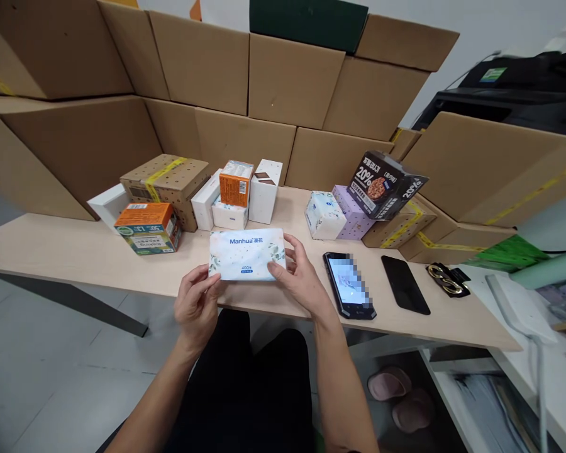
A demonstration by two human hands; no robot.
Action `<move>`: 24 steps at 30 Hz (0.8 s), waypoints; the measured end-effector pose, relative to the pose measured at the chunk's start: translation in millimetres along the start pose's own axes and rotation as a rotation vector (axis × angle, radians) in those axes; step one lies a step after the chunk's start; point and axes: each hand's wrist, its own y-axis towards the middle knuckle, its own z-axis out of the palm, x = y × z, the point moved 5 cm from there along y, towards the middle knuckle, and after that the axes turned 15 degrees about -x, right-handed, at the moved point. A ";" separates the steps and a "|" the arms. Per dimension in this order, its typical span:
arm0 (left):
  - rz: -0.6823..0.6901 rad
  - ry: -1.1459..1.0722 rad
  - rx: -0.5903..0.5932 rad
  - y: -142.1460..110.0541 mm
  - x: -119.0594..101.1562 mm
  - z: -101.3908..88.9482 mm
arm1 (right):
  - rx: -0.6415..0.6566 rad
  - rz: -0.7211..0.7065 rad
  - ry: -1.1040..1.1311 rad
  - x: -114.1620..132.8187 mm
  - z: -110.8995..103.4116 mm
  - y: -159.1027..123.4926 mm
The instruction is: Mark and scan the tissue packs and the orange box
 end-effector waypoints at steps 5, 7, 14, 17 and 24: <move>0.040 -0.054 0.083 13.1 -1.2 8.7 | 0.039 0.032 0.133 -0.4 -6.1 3.3; 0.010 -0.047 0.141 15.8 3.1 14.4 | -0.050 -0.021 0.082 5.7 -19.1 9.7; -0.163 0.127 0.295 7.8 22.6 26.3 | -0.889 -0.629 -0.571 57.8 -86.8 59.7; -0.139 0.136 0.322 6.7 22.8 27.3 | -0.976 -0.602 -0.787 55.8 -93.9 93.4; -0.104 0.117 0.301 6.2 21.8 28.4 | -0.894 -0.137 -1.199 29.1 -92.7 118.4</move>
